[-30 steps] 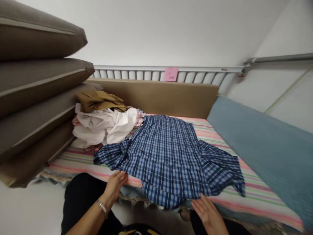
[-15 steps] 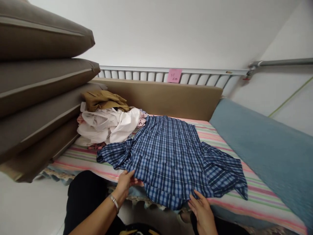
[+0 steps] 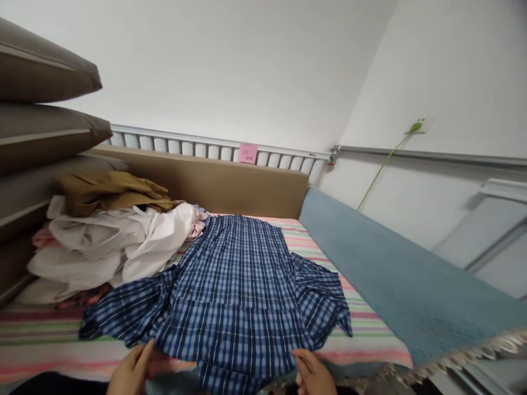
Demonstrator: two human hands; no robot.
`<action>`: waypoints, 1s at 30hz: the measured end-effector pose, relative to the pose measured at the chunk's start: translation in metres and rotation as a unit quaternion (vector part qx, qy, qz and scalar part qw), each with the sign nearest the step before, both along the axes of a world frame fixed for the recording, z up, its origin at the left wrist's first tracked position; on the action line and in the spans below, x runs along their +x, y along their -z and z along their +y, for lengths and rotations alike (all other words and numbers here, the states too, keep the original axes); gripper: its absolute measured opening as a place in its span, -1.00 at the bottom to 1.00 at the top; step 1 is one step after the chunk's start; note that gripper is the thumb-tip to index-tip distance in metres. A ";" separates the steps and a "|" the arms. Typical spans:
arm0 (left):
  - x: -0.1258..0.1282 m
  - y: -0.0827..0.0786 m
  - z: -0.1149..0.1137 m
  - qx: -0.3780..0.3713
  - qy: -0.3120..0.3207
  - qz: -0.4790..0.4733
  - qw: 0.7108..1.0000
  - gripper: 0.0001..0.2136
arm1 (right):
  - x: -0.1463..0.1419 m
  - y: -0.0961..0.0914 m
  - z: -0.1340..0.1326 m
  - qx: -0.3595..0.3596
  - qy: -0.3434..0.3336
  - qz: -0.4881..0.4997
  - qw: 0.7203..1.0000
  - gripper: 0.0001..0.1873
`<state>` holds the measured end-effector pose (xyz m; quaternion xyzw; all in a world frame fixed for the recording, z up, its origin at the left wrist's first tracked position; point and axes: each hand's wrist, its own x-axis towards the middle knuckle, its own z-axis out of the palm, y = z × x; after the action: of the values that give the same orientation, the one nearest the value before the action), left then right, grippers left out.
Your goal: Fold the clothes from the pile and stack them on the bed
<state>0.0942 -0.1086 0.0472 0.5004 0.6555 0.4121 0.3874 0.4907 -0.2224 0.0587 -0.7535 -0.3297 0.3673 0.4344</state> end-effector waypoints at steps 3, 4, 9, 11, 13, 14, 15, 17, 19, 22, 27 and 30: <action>0.020 -0.014 0.001 0.099 0.093 0.046 0.990 -0.66 | 0.003 -0.025 0.014 0.066 -0.040 -0.141 0.987 -0.59; 0.035 -0.021 0.001 0.116 0.142 0.059 0.981 -0.67 | -0.002 -0.032 0.023 0.089 -0.053 -0.180 0.978 -0.59; 0.108 -0.044 0.026 0.153 0.392 0.181 0.889 -0.61 | -0.026 -0.031 0.075 0.137 -0.163 -0.282 0.936 -0.51; 0.112 -0.043 0.047 0.156 0.412 0.231 0.867 -0.54 | -0.014 -0.017 0.094 0.116 -0.203 -0.325 0.916 -0.47; 0.102 -0.037 0.070 0.156 0.393 0.271 0.865 -0.51 | 0.016 0.000 0.110 0.077 -0.208 -0.379 0.898 -0.45; 0.094 -0.034 0.082 0.155 0.377 0.284 0.868 -0.52 | 0.035 0.007 0.117 0.052 -0.195 -0.402 0.893 -0.46; 0.086 -0.032 0.093 0.155 0.358 0.291 0.874 -0.54 | 0.053 0.013 0.124 0.030 -0.175 -0.419 0.891 -0.47; 0.073 -0.029 0.117 0.167 0.310 0.290 0.890 -0.59 | 0.084 0.020 0.139 0.007 -0.139 -0.435 0.890 -0.47; 0.067 -0.032 0.144 0.198 0.265 0.289 0.899 -0.63 | 0.099 0.020 0.159 0.029 -0.131 -0.438 0.889 -0.45; 0.072 -0.046 0.196 0.245 0.248 0.334 0.876 -0.65 | 0.096 0.017 0.197 0.099 -0.148 -0.446 0.877 -0.42; 0.095 -0.072 0.301 0.237 0.270 0.558 0.748 -0.49 | 0.098 0.039 0.246 0.124 -0.144 -0.496 0.848 -0.50; 0.104 -0.069 0.359 0.227 0.271 0.631 0.691 -0.55 | 0.113 0.058 0.249 0.118 -0.169 -0.535 0.819 -0.56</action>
<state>0.1978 0.2500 0.1162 0.8710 0.4682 0.0128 -0.1483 0.6037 0.0269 0.0003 -0.7072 -0.6728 -0.0679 0.2062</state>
